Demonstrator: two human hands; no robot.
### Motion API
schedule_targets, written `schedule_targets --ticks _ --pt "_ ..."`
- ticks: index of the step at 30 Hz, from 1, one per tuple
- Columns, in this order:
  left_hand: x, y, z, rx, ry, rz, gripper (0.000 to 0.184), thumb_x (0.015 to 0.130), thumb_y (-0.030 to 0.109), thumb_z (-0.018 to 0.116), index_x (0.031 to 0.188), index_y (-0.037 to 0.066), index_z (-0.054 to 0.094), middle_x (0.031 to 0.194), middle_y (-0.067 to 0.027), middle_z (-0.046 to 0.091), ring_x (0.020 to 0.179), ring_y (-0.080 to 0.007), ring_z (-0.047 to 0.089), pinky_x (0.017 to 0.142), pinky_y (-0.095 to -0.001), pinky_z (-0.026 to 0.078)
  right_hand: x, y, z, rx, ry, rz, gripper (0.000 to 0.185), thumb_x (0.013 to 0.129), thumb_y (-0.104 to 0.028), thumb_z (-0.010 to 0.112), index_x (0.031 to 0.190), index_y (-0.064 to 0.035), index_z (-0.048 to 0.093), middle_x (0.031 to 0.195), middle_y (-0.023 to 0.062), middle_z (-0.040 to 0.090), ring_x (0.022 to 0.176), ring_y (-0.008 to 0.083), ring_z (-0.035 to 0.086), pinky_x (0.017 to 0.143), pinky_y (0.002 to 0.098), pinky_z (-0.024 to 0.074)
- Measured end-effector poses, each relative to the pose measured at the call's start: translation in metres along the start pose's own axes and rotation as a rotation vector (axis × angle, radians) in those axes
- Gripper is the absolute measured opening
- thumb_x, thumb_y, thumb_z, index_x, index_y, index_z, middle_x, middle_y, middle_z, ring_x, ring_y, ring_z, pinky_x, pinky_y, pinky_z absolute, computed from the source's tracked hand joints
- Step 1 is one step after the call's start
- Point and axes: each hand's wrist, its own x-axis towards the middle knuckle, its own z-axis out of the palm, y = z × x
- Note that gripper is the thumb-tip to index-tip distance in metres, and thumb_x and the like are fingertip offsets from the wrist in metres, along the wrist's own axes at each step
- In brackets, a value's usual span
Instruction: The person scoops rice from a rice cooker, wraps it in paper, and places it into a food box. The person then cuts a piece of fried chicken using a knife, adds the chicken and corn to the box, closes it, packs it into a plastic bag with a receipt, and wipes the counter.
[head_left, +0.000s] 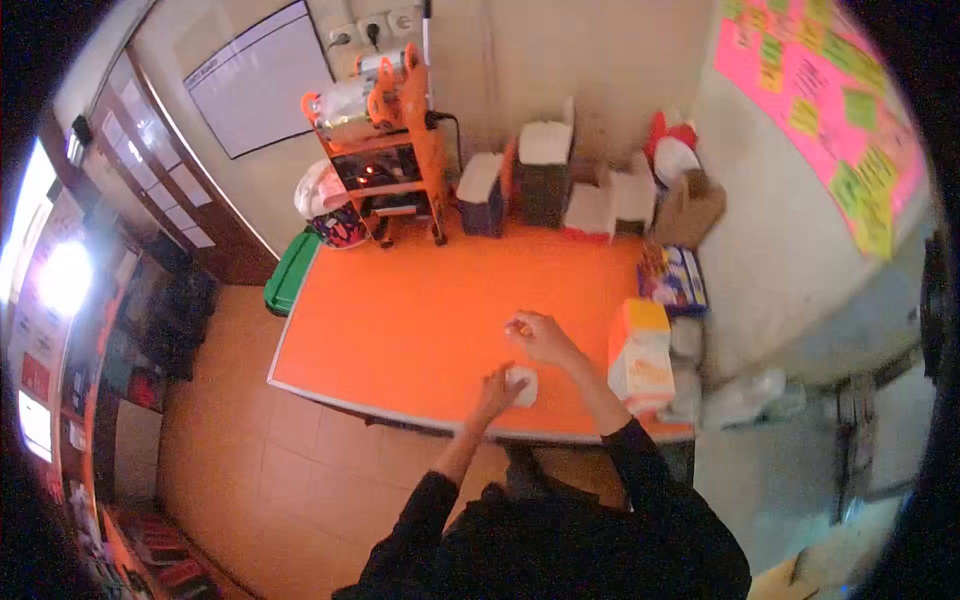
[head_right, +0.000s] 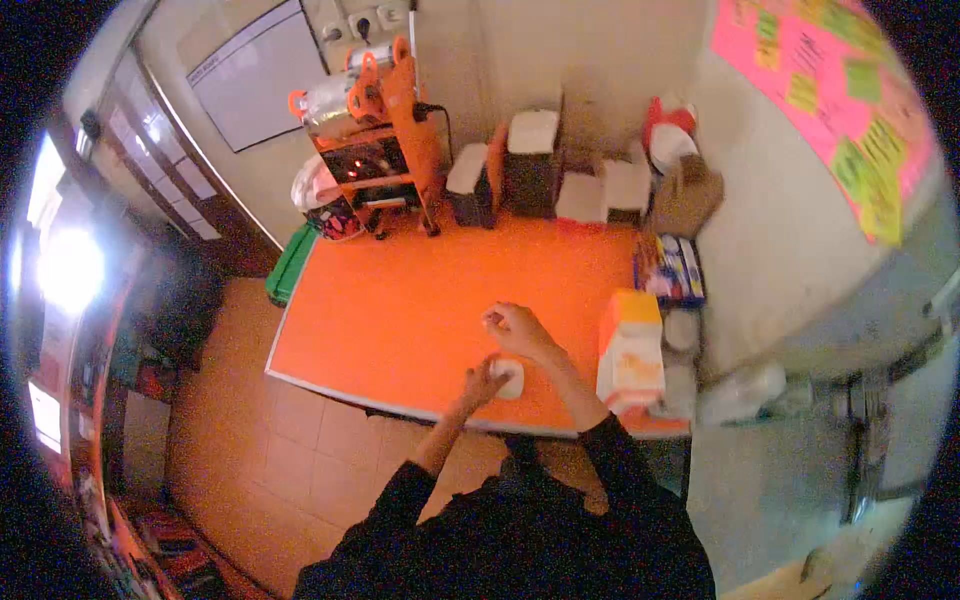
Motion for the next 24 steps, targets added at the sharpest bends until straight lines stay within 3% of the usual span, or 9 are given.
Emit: schedule_targets --ticks 3,7,9,11,15,17,18,22,24 --pt "0.007 -0.008 -0.011 0.432 -0.015 0.090 0.064 0.077 0.047 0.065 0.125 0.009 0.045 0.122 -0.0243 0.048 0.107 -0.0367 0.048 0.094 -0.0510 0.030 0.111 0.004 -0.006 -0.208 -0.092 -0.038 0.020 0.084 -0.013 0.057 0.100 -0.0012 0.060 0.085 0.0118 0.063 0.081 0.0266 0.063 0.072 0.0370 0.0498" --pt "0.051 -0.011 -0.050 0.464 0.057 0.150 0.060 0.082 0.040 0.061 0.126 0.004 0.043 0.126 -0.0263 0.043 0.109 -0.0378 0.045 0.093 -0.0488 0.033 0.253 0.020 0.007 -0.665 0.132 -0.212 0.022 0.081 -0.012 0.058 0.100 -0.0022 0.060 0.098 0.0139 0.060 0.088 0.0338 0.059 0.076 0.0420 0.0490" --pt "0.101 -0.014 -0.073 0.174 0.206 0.255 0.058 0.085 0.028 0.059 0.130 -0.001 0.038 0.130 -0.0261 0.040 0.114 -0.0406 0.042 0.096 -0.0475 0.035 0.311 0.030 0.002 -0.896 0.192 -0.232 0.024 0.081 -0.013 0.059 0.102 -0.0028 0.060 0.104 0.0141 0.059 0.091 0.0333 0.059 0.077 0.0416 0.0492" --pt "0.155 0.005 -0.102 0.241 0.255 0.252 0.051 0.084 0.013 0.057 0.129 -0.003 0.038 0.133 -0.0247 0.036 0.120 -0.0404 0.037 0.100 -0.0462 0.033 0.358 0.041 0.000 -1.169 -0.303 0.072 0.032 0.077 -0.011 0.062 0.108 -0.0040 0.058 0.111 0.0141 0.056 0.094 0.0309 0.059 0.077 0.0405 0.0502" --pt "0.249 0.056 -0.165 0.225 0.340 0.499 0.073 0.079 0.010 0.057 0.141 -0.002 0.019 0.147 -0.0225 0.018 0.134 -0.0405 0.020 0.107 -0.0491 0.025 0.379 0.044 -0.023 -1.129 -0.479 0.228 0.034 0.073 -0.007 0.064 0.107 -0.0033 0.060 0.110 0.0145 0.057 0.096 0.0289 0.060 0.076 0.0407 0.0502" --pt "0.288 0.051 -0.166 0.405 0.350 0.492 0.076 0.077 0.009 0.057 0.142 -0.001 0.017 0.148 -0.0211 0.015 0.135 -0.0399 0.019 0.107 -0.0523 0.024 0.381 0.055 -0.027 -1.171 -0.519 0.192 0.023 0.081 -0.013 0.058 0.103 -0.0081 0.065 0.102 0.0121 0.062 0.093 0.0283 0.062 0.074 0.0431 0.0500" --pt "0.299 0.047 -0.162 0.614 0.357 0.478 0.079 0.075 0.008 0.057 0.142 -0.001 0.015 0.149 -0.0197 0.012 0.136 -0.0393 0.017 0.107 -0.0556 0.022 0.374 0.062 -0.028 -1.126 -0.448 0.103 0.022 0.081 -0.015 0.058 0.101 -0.0107 0.065 0.101 0.0119 0.062 0.091 0.0292 0.062 0.073 0.0439 0.0500" --pt "0.314 0.052 -0.140 0.441 0.265 0.424 0.078 0.073 0.007 0.056 0.142 0.002 0.019 0.150 -0.0172 0.010 0.136 -0.0382 0.018 0.105 -0.0601 0.020 0.370 0.080 -0.035 -1.102 -0.346 0.123 0.024 0.072 -0.008 0.061 0.096 -0.0072 0.063 0.099 0.0146 0.060 0.097 0.0315 0.059 0.076 0.0434 0.0497" --pt "0.316 0.055 -0.135 0.334 0.243 0.436 0.074 0.077 0.000 0.051 0.145 0.009 0.021 0.152 -0.0111 0.007 0.138 -0.0383 0.008 0.104 -0.0637 0.018 0.366 0.078 -0.048 -1.104 -0.263 0.048 0.021 0.073 -0.012 0.060 0.093 -0.0079 0.064 0.095 0.0140 0.062 0.093 0.0326 0.060 0.076 0.0438 0.0495"
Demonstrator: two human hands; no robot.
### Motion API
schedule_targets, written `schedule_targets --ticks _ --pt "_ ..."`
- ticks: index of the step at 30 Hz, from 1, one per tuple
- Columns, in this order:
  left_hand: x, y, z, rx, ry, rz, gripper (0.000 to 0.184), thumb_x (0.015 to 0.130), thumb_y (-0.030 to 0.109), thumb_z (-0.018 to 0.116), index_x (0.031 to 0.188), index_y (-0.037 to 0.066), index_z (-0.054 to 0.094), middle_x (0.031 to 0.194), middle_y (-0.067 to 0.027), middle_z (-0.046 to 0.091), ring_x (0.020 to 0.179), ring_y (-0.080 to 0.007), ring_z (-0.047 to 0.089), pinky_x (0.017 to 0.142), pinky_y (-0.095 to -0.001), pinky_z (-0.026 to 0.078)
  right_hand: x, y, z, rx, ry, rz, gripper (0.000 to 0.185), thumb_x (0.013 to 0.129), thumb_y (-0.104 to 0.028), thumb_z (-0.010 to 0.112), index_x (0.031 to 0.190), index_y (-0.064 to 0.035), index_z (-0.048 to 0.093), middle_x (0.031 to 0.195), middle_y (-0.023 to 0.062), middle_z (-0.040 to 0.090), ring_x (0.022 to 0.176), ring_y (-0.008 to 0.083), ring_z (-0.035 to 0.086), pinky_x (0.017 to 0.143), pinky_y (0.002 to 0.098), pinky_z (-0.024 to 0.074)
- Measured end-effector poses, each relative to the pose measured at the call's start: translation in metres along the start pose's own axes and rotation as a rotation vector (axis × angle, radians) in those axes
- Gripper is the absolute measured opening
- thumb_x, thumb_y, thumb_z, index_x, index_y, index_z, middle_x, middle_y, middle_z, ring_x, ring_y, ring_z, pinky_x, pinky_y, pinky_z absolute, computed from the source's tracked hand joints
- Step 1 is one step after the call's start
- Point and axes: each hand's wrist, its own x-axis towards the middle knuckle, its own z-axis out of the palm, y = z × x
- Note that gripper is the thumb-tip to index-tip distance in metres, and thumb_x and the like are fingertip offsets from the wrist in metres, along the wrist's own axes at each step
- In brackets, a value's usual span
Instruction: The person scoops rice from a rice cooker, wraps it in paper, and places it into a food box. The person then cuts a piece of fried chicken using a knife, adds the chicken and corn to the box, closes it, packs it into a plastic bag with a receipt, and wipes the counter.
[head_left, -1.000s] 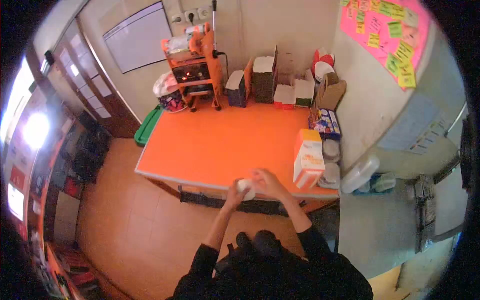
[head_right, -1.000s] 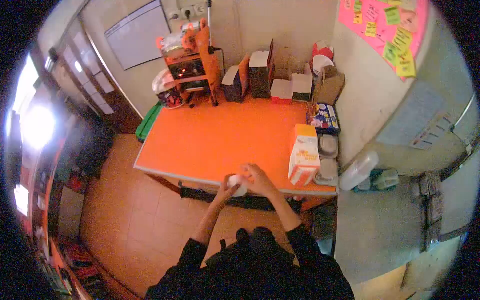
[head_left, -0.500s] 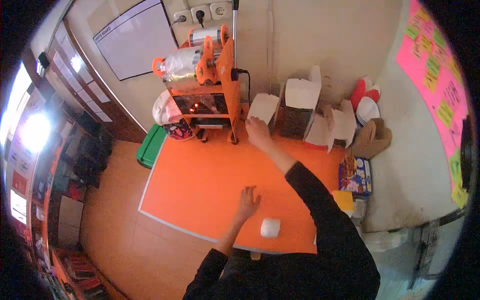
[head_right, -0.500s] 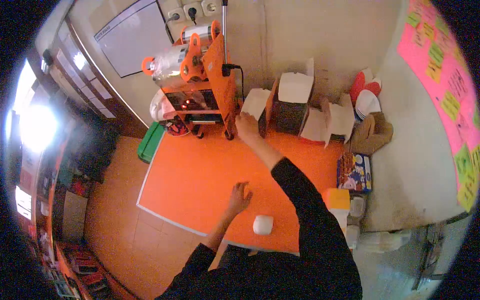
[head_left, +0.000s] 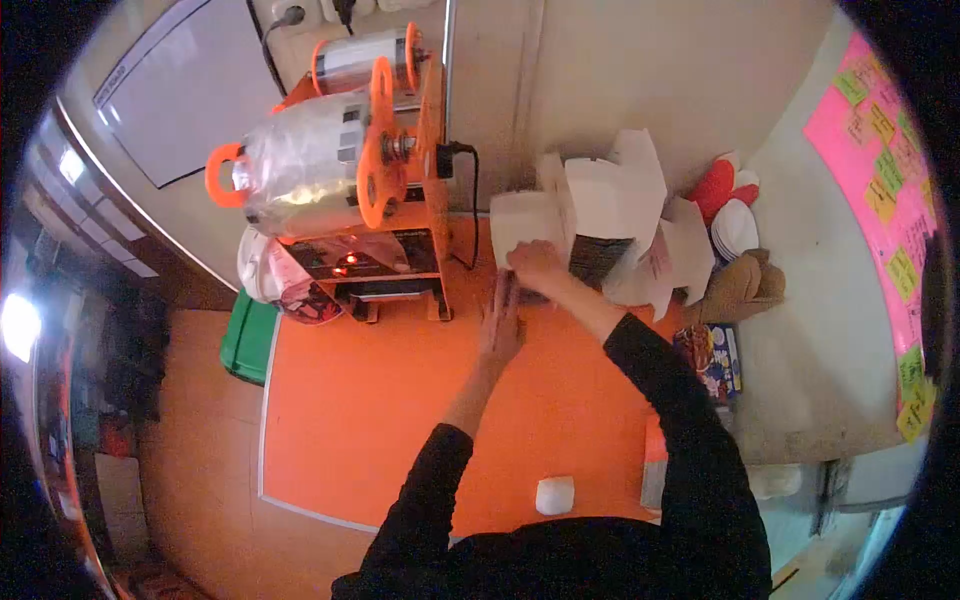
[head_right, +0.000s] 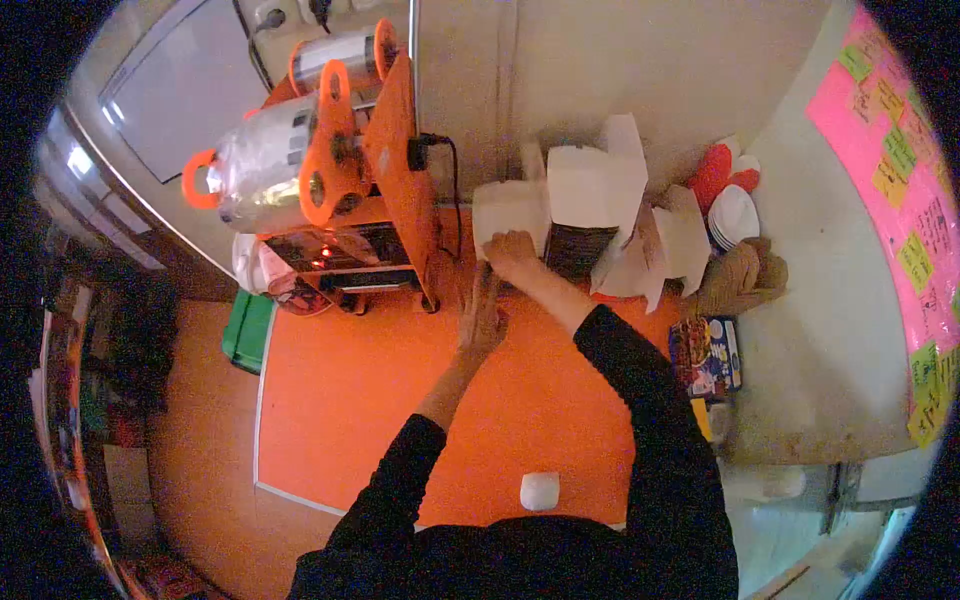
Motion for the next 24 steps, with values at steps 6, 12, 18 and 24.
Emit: schedule_targets --ticks 6,12,18,24 --pt "0.013 0.005 0.016 0.261 0.227 0.036 0.076 0.076 0.000 0.050 0.145 0.009 0.021 0.151 -0.0122 0.012 0.131 -0.0447 0.023 0.102 -0.0586 0.027 -0.010 0.008 -0.031 0.036 0.099 0.105 0.020 0.075 -0.014 0.060 0.093 -0.0048 0.063 0.092 0.0165 0.062 0.086 0.0357 0.062 0.072 0.0456 0.0510" --pt "0.021 0.021 0.000 0.204 0.086 -0.004 0.089 0.072 0.008 0.060 0.146 0.011 0.012 0.148 -0.0150 0.017 0.124 -0.0406 0.035 0.100 -0.0519 0.032 -0.020 0.014 -0.043 0.048 0.270 0.149 0.024 0.073 -0.022 0.065 0.091 -0.0063 0.064 0.084 0.0150 0.064 0.081 0.0342 0.064 0.070 0.0467 0.0513" --pt "-0.004 0.009 0.018 0.334 -0.077 -0.019 0.090 0.071 0.013 0.064 0.146 0.012 0.014 0.148 -0.0149 0.017 0.126 -0.0373 0.034 0.105 -0.0514 0.027 -0.022 0.003 -0.086 0.197 0.583 0.115 0.025 0.073 -0.015 0.064 0.095 -0.0046 0.063 0.085 0.0181 0.063 0.083 0.0347 0.063 0.071 0.0451 0.0523" --pt "0.002 0.016 -0.031 -1.050 -0.163 -0.311 0.083 0.082 0.060 0.046 0.145 0.013 0.020 0.147 -0.0115 0.023 0.131 -0.0324 0.030 0.105 -0.0552 0.025 -0.150 -0.040 -0.161 0.247 0.716 0.083 0.033 0.069 -0.013 0.059 0.101 -0.0060 0.062 0.099 0.0160 0.059 0.097 0.0324 0.056 0.085 0.0461 0.0438"
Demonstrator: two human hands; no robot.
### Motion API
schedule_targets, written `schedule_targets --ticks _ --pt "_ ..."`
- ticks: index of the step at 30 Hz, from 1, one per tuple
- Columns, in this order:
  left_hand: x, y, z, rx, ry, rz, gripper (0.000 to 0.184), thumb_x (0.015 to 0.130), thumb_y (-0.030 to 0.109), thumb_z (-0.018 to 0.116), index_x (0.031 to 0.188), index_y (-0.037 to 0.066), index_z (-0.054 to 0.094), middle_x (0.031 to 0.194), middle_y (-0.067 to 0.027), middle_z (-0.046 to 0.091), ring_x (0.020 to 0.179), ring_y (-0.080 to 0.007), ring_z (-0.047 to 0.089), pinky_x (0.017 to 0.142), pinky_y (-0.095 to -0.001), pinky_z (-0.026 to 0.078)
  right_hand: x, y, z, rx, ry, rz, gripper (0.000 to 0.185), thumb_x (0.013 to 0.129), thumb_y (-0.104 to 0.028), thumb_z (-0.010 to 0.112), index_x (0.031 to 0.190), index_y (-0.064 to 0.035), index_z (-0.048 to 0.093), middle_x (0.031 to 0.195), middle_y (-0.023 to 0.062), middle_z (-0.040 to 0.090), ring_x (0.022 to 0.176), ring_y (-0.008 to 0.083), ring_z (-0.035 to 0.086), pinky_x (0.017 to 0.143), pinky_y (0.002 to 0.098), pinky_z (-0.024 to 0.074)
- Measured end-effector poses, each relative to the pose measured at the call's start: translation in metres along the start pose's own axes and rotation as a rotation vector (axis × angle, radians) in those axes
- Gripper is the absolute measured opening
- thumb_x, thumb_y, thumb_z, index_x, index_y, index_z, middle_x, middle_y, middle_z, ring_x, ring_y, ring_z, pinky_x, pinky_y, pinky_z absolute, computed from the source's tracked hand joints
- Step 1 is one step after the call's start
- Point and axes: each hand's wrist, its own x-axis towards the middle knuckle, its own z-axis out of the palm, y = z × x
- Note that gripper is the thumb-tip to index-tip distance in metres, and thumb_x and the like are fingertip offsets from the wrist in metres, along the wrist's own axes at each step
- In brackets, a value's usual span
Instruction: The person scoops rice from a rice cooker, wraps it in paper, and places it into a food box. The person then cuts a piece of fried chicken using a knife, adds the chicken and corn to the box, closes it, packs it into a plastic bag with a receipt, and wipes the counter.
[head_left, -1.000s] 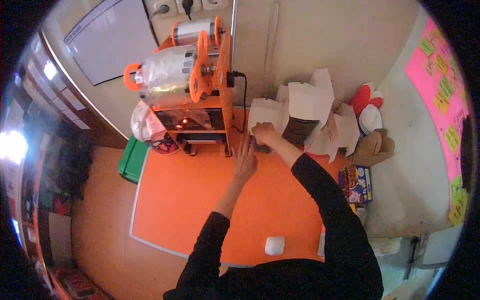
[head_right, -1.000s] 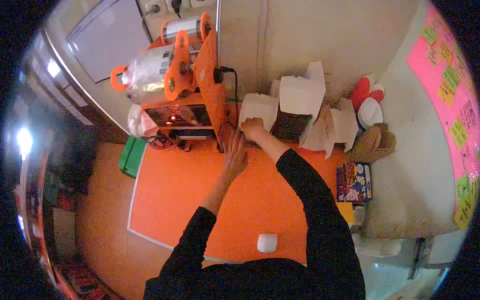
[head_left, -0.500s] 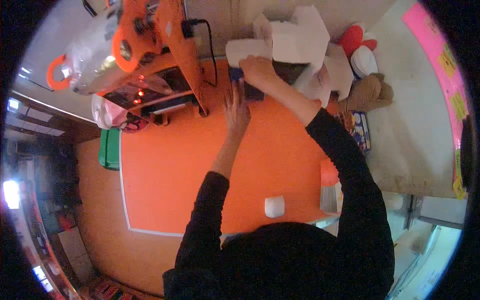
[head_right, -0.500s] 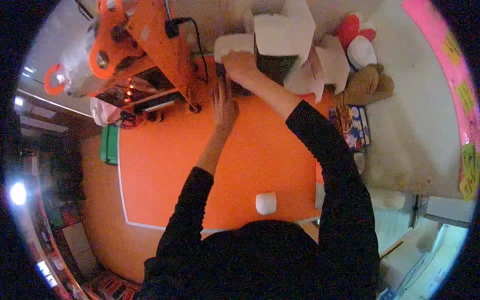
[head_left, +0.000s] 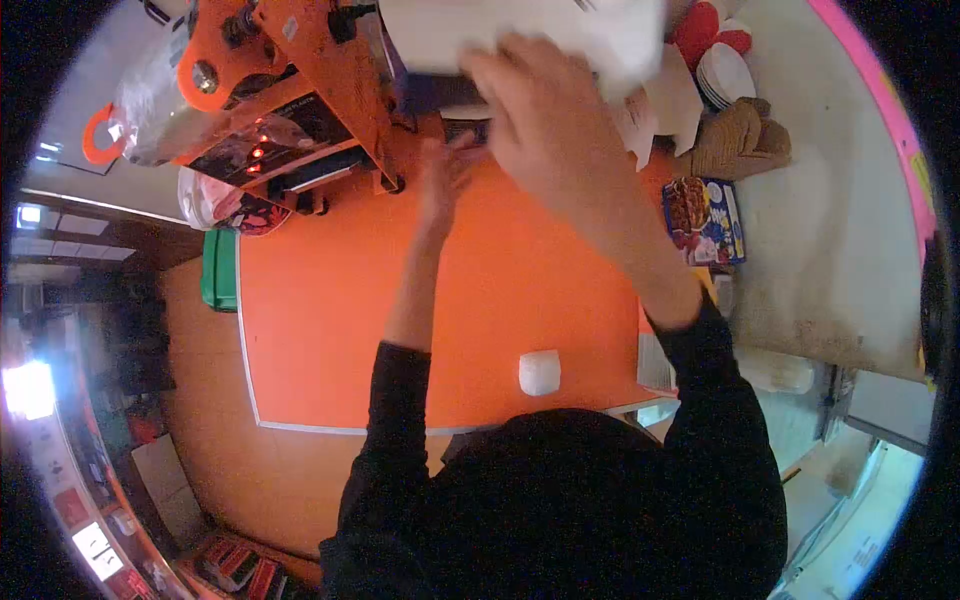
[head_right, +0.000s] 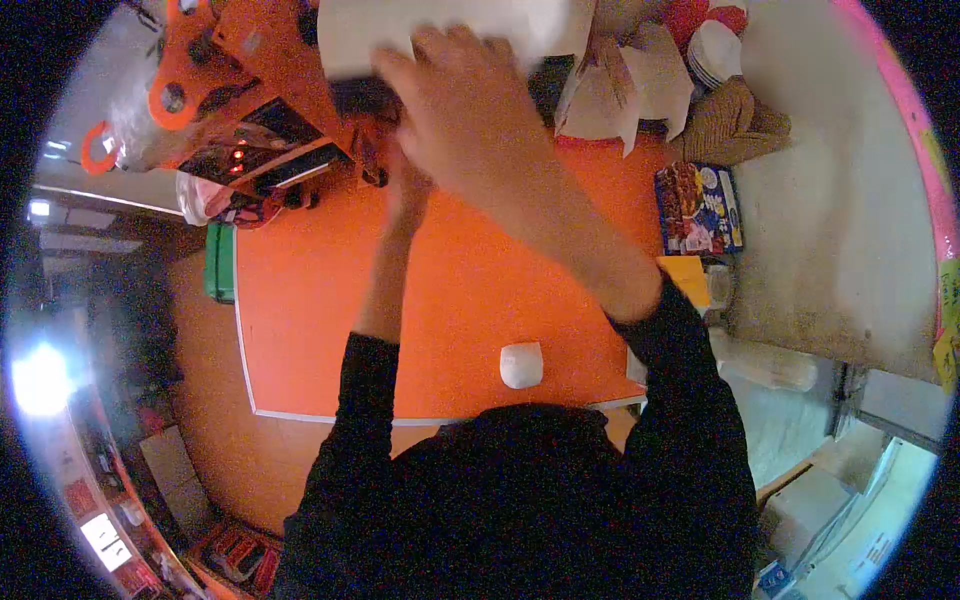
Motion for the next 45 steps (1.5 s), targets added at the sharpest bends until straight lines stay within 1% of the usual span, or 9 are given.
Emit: schedule_targets --ticks 3,8,11,16,24,29,31,36,45 --pt "-0.054 0.066 -0.018 -0.681 0.127 -0.139 0.101 0.072 0.084 0.031 0.145 0.014 0.020 0.149 -0.0101 0.022 0.134 -0.0319 0.026 0.104 -0.0556 0.027 -0.112 -0.004 -0.019 0.242 -0.153 -0.205 0.031 0.071 -0.016 0.059 0.101 -0.0077 0.059 0.100 0.0110 0.055 0.097 0.0288 0.055 0.086 0.0449 0.0419" --pt "-0.180 0.041 -0.103 -0.040 -0.433 -0.275 0.073 0.084 0.029 0.060 0.141 0.001 0.024 0.137 -0.0132 0.041 0.121 -0.0266 0.045 0.105 -0.0403 0.031 -0.226 -0.018 0.001 0.406 -0.456 -0.457 0.025 0.076 -0.014 0.056 0.100 -0.0069 0.059 0.105 0.0105 0.056 0.098 0.0275 0.055 0.089 0.0405 0.0430" --pt "-0.259 0.054 -0.083 0.020 -0.039 -0.513 0.078 0.078 0.013 0.065 0.142 0.003 0.022 0.133 -0.0121 0.043 0.119 -0.0244 0.046 0.100 -0.0377 0.036 -0.281 -0.015 0.034 0.426 -0.363 -0.480 0.027 0.080 -0.015 0.056 0.104 -0.0042 0.059 0.111 0.0107 0.055 0.106 0.0283 0.052 0.091 0.0397 0.0419" --pt "-0.397 0.072 -0.080 -0.142 0.894 -0.365 0.084 0.083 0.022 0.063 0.146 0.010 0.009 0.133 -0.0131 0.041 0.122 -0.0236 0.042 0.091 -0.0394 0.043 -0.341 -0.076 0.059 0.019 -0.765 0.541 0.070 0.073 -0.040 0.069 0.130 -0.0102 0.043 0.118 0.0276 0.046 0.112 0.0419 0.045 0.094 0.0514 0.0369" --pt "-0.534 0.057 -0.090 -0.604 1.250 0.155 0.064 0.088 0.026 0.058 0.139 0.009 0.023 0.134 -0.0132 0.038 0.118 -0.0235 0.045 0.095 -0.0376 0.041 -0.337 -0.090 0.128 0.174 -0.971 0.265 0.068 0.070 -0.039 0.073 0.124 -0.0094 0.045 0.110 0.0196 0.055 0.108 0.0377 0.048 0.089 0.0523 0.0408" --pt "-0.488 0.018 -0.114 0.965 1.398 0.627 0.039 0.081 0.024 0.065 0.114 0.007 0.052 0.121 -0.0168 0.049 0.118 -0.0365 0.045 0.102 -0.0477 0.033 -0.320 -0.108 0.135 0.911 -0.335 0.530 0.047 0.073 -0.030 0.073 0.111 -0.0108 0.054 0.102 0.0058 0.057 0.089 0.0206 0.056 0.072 0.0351 0.0497" --pt "-0.504 0.010 -0.133 1.862 0.517 0.703 0.046 0.077 0.028 0.059 0.121 0.030 0.047 0.141 -0.0119 0.034 0.126 -0.0473 0.031 0.106 -0.0583 0.022 -0.298 -0.122 0.104 0.972 -0.189 0.651 0.044 0.075 -0.028 0.072 0.111 -0.0103 0.054 0.104 0.0054 0.056 0.090 0.0200 0.055 0.073 0.0341 0.0495" --pt "-0.557 0.004 -0.175 1.425 0.488 0.608 0.043 0.085 0.021 0.049 0.125 0.034 0.047 0.137 -0.0166 0.036 0.125 -0.0441 0.035 0.100 -0.0549 0.032 -0.285 -0.156 0.029 1.138 -0.024 0.689 0.047 0.080 -0.020 0.063 0.123 -0.0088 0.048 0.118 0.0095 0.053 0.107 0.0248 0.052 0.084 0.0360 0.0484" --pt "-0.891 0.029 -0.305 -0.436 1.383 0.153 0.051 0.087 0.012 0.059 0.132 0.009 0.036 0.126 -0.0111 0.046 0.118 -0.0248 0.044 0.093 -0.0382 0.044 -0.233 -0.675 0.019 1.828 -0.671 0.036 0.060 0.075 -0.031 0.065 0.126 -0.0076 0.044 0.118 0.0105 0.053 0.106 0.0222 0.052 0.088 0.0358 0.0450"
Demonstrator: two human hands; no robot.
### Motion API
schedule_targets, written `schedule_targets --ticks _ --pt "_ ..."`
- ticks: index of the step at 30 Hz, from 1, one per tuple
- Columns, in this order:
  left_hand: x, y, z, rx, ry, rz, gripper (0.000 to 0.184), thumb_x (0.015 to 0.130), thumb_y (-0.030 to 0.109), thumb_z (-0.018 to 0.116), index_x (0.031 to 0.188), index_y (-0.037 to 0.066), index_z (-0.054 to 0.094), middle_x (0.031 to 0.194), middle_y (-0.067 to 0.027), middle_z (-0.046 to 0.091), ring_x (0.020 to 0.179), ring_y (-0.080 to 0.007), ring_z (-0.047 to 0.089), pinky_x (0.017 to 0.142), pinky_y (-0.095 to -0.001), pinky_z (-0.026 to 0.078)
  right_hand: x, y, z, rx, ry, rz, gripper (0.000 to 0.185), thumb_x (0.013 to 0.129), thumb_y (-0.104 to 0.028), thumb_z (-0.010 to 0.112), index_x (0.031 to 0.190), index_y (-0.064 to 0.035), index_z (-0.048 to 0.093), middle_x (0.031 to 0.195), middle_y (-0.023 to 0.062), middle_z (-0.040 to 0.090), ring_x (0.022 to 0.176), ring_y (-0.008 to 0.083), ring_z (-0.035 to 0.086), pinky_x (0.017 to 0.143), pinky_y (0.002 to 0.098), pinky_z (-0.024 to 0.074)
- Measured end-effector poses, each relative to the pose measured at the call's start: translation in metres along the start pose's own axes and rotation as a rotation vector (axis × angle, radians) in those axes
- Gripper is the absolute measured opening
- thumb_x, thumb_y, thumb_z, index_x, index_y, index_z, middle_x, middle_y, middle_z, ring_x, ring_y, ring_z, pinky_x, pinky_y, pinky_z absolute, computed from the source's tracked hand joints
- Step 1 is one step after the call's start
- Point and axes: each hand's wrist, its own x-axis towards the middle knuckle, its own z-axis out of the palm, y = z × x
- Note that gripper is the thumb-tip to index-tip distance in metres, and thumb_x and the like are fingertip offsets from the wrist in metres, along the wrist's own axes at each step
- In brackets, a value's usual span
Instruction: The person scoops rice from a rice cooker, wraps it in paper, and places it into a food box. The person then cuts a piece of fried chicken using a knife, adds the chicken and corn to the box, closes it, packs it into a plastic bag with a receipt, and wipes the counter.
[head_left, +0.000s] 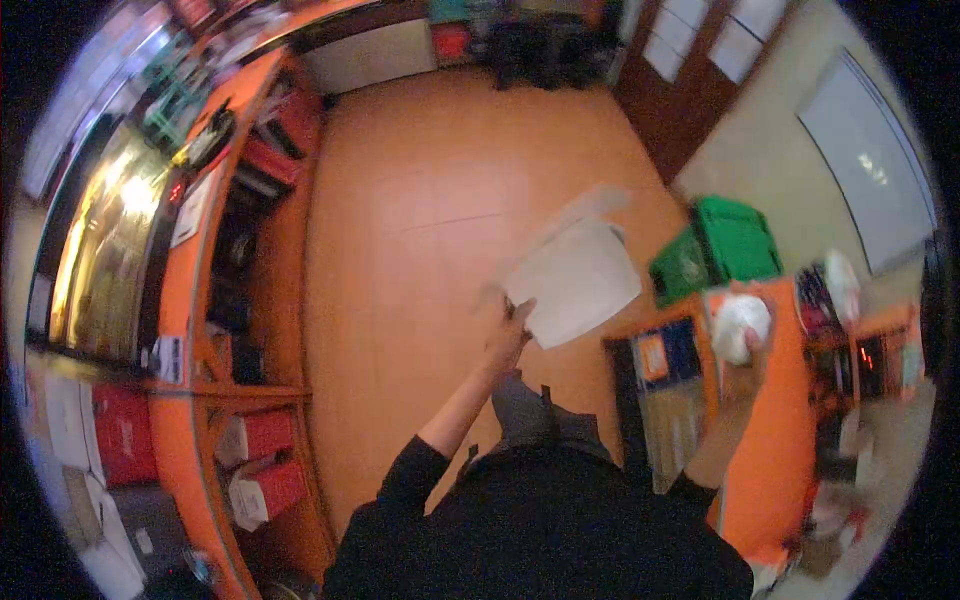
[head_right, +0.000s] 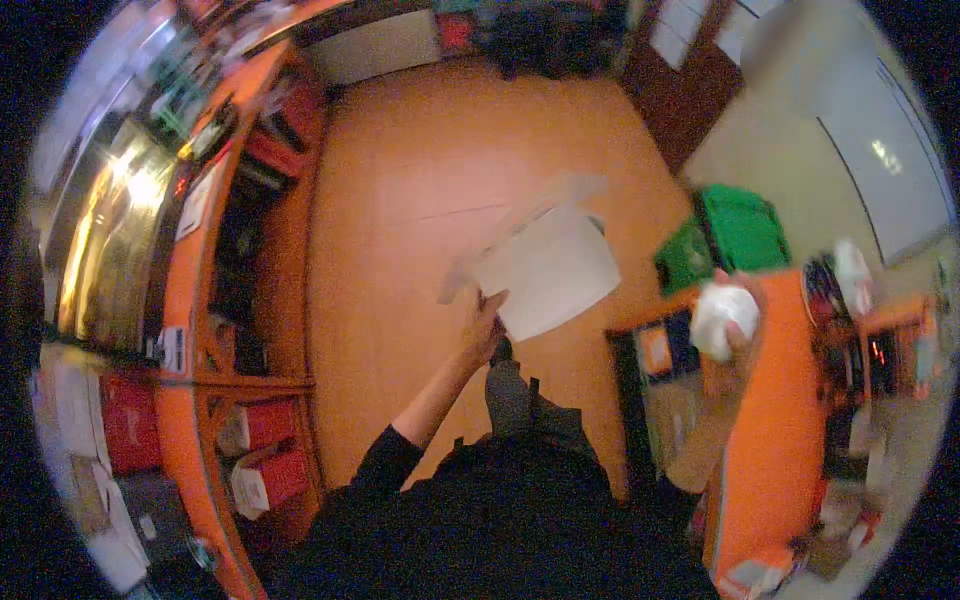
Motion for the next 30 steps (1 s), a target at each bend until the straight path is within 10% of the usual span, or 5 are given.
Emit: schedule_targets --ticks 6,13,18,22,30 --pt "0.034 0.063 -0.203 -0.716 0.146 0.088 0.063 0.091 0.024 0.054 0.141 0.023 0.016 0.134 -0.0102 0.039 0.122 -0.0267 0.043 0.097 -0.0465 0.042 0.081 0.153 0.317 -0.332 -0.892 0.363 0.059 0.063 -0.029 0.075 0.115 -0.0105 0.052 0.111 0.0128 0.054 0.099 0.0230 0.055 0.085 0.0355 0.0469" --pt "0.030 0.212 -0.336 -0.649 0.619 0.605 0.048 0.091 0.026 0.053 0.135 0.013 0.038 0.132 -0.0048 0.042 0.123 -0.0207 0.041 0.102 -0.0382 0.036 0.031 0.275 0.602 -0.876 -1.685 -0.391 0.060 0.066 -0.032 0.072 0.117 -0.0093 0.050 0.123 0.0211 0.044 0.114 0.0414 0.044 0.094 0.0546 0.0373" --pt "0.030 0.251 -0.481 -0.734 0.851 0.565 0.051 0.085 0.019 0.062 0.131 0.013 0.041 0.128 -0.0079 0.049 0.120 -0.0228 0.045 0.102 -0.0369 0.038 0.024 0.308 0.776 -0.475 -1.716 -0.667 0.049 0.073 -0.031 0.067 0.115 -0.0092 0.054 0.121 0.0221 0.046 0.115 0.0409 0.044 0.091 0.0543 0.0389" --pt "0.024 0.310 -0.563 -0.245 1.172 0.645 0.053 0.079 -0.001 0.065 0.126 0.004 0.040 0.115 -0.0107 0.055 0.107 -0.0252 0.056 0.087 -0.0370 0.051 0.053 0.352 0.930 -0.510 -1.450 -0.519 0.034 0.081 -0.024 0.060 0.110 -0.0078 0.053 0.106 0.0211 0.054 0.100 0.0405 0.054 0.080 0.0497 0.0455" --pt "0.033 0.407 -0.710 -0.456 1.350 0.584 0.075 0.073 0.008 0.073 0.134 0.009 0.028 0.119 -0.0115 0.051 0.109 -0.0259 0.053 0.090 -0.0385 0.048 0.038 0.452 1.124 -0.278 -1.571 -0.371 0.012 0.082 -0.009 0.055 0.085 0.0020 0.052 0.071 0.0257 0.058 0.070 0.0435 0.058 0.061 0.0473 0.0462"
